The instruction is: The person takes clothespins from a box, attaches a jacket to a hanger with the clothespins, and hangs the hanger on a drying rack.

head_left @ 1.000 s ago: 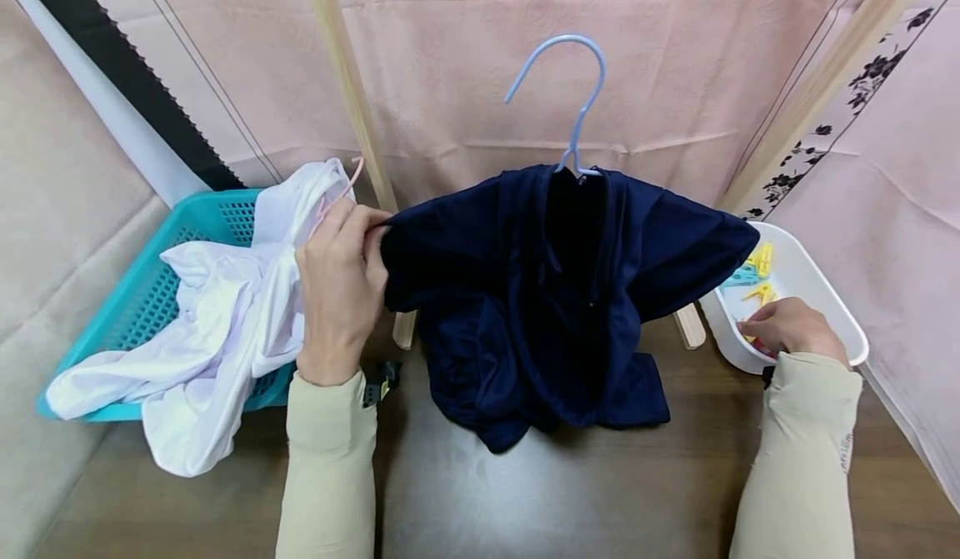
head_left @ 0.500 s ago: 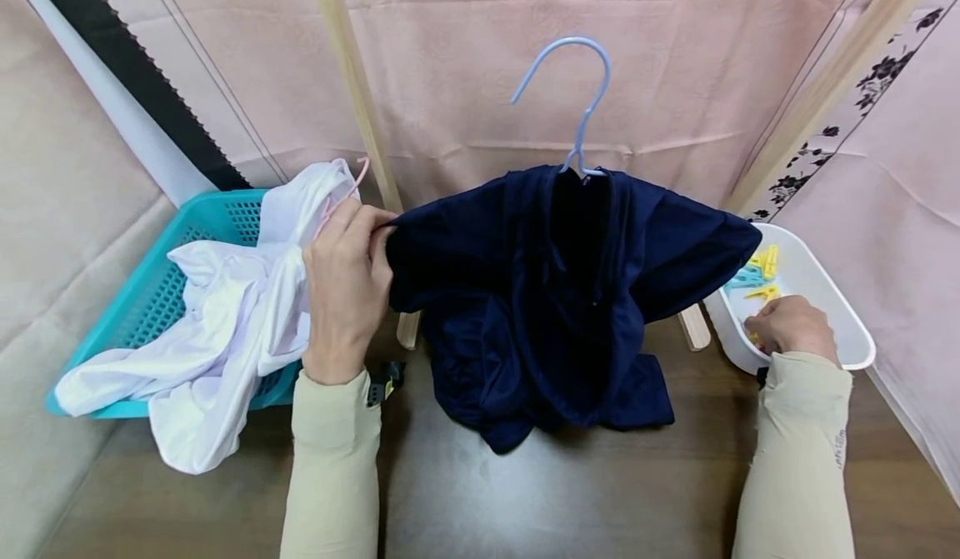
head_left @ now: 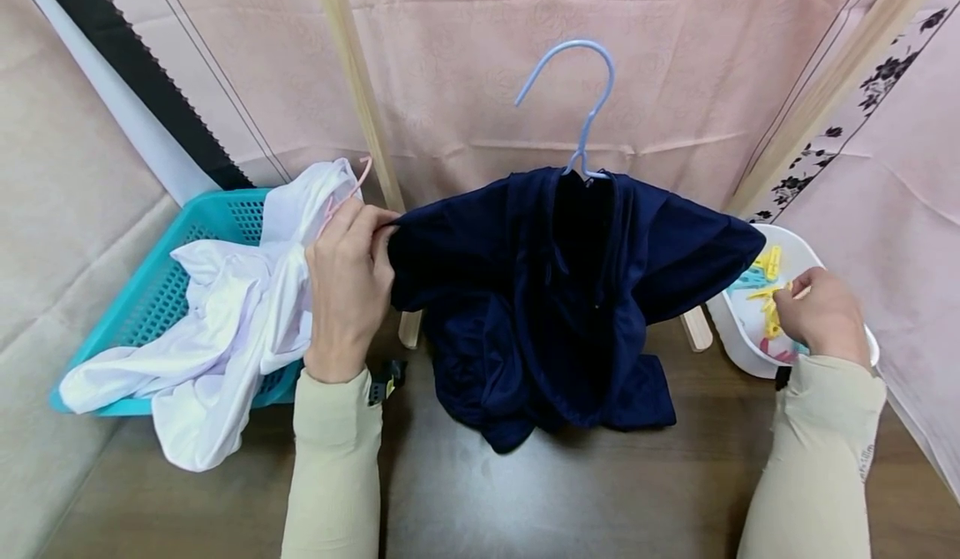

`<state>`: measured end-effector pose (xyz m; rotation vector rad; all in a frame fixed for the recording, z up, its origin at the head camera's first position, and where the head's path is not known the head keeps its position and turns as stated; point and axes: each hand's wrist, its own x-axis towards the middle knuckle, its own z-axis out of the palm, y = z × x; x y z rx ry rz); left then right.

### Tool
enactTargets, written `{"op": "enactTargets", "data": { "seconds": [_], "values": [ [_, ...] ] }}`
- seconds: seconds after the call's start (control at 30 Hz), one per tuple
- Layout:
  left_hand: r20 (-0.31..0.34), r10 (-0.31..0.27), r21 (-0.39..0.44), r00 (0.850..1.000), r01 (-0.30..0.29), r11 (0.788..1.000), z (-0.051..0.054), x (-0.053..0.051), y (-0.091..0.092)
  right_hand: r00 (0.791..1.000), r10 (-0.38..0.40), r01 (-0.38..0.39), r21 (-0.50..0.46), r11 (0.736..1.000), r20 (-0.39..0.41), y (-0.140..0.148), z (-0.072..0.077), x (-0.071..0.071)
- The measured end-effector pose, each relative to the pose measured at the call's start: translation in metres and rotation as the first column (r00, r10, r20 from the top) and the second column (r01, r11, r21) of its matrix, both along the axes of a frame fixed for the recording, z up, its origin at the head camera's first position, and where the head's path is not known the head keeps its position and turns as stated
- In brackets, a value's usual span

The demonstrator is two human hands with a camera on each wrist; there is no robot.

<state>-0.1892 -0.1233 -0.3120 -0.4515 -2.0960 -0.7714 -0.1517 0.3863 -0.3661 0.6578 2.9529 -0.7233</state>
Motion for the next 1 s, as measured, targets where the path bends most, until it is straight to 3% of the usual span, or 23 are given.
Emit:
{"op": "enactTargets", "data": {
  "seconds": [0.17, 0.3, 0.37, 0.47, 0.53, 0.63, 0.67, 0.73, 0.8, 0.83, 0.87, 0.93, 1.0],
  "values": [
    [0.0, -0.005, 0.004, 1.0, 0.005, 1.0, 0.0, 0.0, 0.001, 0.988, -0.015, 0.003, -0.073, 0.997, -0.154, -0.011, 0.013, 0.002],
    [0.005, -0.005, 0.008, 1.0, 0.005, 1.0, -0.001, -0.001, 0.001, 0.961, -0.034, 0.01, -0.091, 0.996, -0.275, -0.019, 0.025, 0.004],
    [0.005, -0.004, 0.008, 1.0, 0.004, 1.0, -0.001, -0.001, 0.001, 0.938, -0.076, 0.038, -0.118, 0.992, -0.337, -0.025, 0.03, 0.006],
    [0.003, -0.004, 0.006, 1.0, 0.004, 1.0, -0.001, -0.001, 0.001, 0.873, -0.164, 0.058, -0.238, 0.97, -0.46, -0.036, 0.038, 0.009],
    [0.002, -0.005, 0.007, 1.0, 0.005, 1.0, -0.001, -0.001, 0.001, 0.792, -0.214, 0.004, -0.346, 0.938, -0.572, -0.047, 0.045, 0.01],
    [0.005, -0.002, 0.003, 1.0, 0.002, 1.0, -0.001, -0.001, 0.001, 0.628, -0.27, -0.169, -0.467, 0.868, -0.73, -0.066, 0.057, 0.014],
    [0.006, -0.002, 0.002, 1.0, 0.002, 1.0, -0.001, 0.0, 0.001, 0.563, -0.283, -0.244, -0.483, 0.841, -0.777, -0.073, 0.062, 0.016],
    [0.008, -0.002, -0.003, 1.0, 0.002, 1.0, -0.001, -0.001, 0.001, 0.439, -0.315, -0.404, -0.498, 0.767, -0.841, -0.086, 0.07, 0.019],
    [0.007, -0.005, -0.004, 1.0, 0.005, 1.0, -0.001, -0.001, 0.001, 0.34, -0.335, -0.529, -0.474, 0.704, -0.878, -0.099, 0.078, 0.022],
    [0.007, -0.006, -0.007, 1.0, 0.006, 1.0, -0.001, -0.001, 0.0, 0.301, -0.328, -0.567, -0.444, 0.694, -0.896, -0.106, 0.08, 0.023],
    [0.005, -0.008, -0.006, 1.0, 0.008, 1.0, -0.001, -0.001, 0.001, 0.262, -0.328, -0.619, -0.419, 0.664, -0.907, -0.113, 0.082, 0.023],
    [0.003, -0.014, -0.003, 1.0, 0.014, 1.0, -0.001, -0.001, 0.001, 0.226, -0.316, -0.669, -0.383, 0.637, -0.921, -0.126, 0.085, 0.022],
    [0.001, -0.02, -0.003, 1.0, 0.02, 1.0, -0.001, 0.0, 0.001, 0.207, -0.297, -0.696, -0.354, 0.625, -0.932, -0.138, 0.085, 0.02]
  ]
}}
